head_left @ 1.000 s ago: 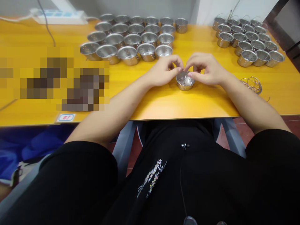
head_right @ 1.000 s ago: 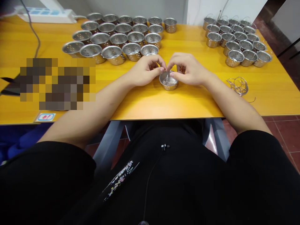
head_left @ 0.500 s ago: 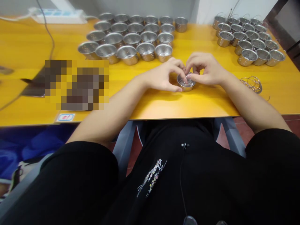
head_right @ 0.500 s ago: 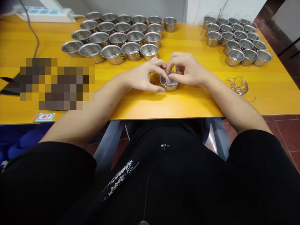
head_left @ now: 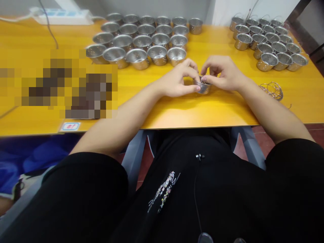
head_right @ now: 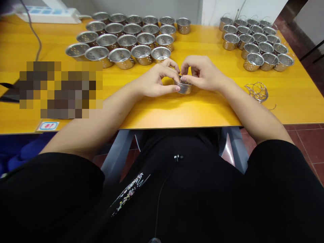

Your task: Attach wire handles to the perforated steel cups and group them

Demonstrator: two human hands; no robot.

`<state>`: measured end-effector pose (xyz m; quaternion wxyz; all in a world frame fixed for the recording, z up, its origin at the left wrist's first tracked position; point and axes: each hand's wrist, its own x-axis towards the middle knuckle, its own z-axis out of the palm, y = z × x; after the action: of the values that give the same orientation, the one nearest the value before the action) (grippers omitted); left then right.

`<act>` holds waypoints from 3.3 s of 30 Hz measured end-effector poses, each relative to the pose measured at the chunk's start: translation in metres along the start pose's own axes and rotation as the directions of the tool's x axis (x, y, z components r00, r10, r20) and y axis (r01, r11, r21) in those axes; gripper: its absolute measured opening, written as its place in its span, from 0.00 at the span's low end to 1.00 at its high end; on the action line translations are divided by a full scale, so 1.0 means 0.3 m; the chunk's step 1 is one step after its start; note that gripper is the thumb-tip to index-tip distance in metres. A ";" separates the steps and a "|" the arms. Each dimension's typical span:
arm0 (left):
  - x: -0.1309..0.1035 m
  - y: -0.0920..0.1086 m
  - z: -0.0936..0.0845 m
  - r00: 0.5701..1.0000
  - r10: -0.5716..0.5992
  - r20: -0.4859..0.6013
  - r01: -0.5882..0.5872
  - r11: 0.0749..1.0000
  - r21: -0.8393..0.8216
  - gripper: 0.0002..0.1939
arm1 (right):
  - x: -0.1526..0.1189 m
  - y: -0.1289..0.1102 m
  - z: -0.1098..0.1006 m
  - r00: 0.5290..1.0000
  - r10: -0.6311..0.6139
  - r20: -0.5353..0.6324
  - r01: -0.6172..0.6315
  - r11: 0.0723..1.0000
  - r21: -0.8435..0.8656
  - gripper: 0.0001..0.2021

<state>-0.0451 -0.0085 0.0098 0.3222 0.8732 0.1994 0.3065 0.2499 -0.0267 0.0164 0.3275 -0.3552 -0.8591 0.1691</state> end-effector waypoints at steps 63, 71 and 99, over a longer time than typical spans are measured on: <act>0.027 -0.133 0.060 0.991 -0.042 -0.130 0.012 0.974 -0.226 0.53 | 0.017 -0.029 -0.008 0.986 0.168 -0.023 -0.166 0.984 0.072 0.11; 0.024 -0.160 0.056 0.987 -0.159 -0.030 0.132 0.897 -0.422 0.61 | 0.013 -0.012 0.012 0.978 0.210 0.007 -0.210 0.976 0.060 0.06; 0.044 -0.160 0.094 0.985 -0.164 -0.045 0.131 0.901 -0.413 0.48 | 0.031 -0.044 0.003 0.987 0.160 0.015 -0.159 0.986 -0.057 0.16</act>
<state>-0.0238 0.0206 -0.0348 0.5115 0.7563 0.2091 0.3503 0.2378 -0.0291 0.0266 0.2945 -0.4300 -0.8355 0.1740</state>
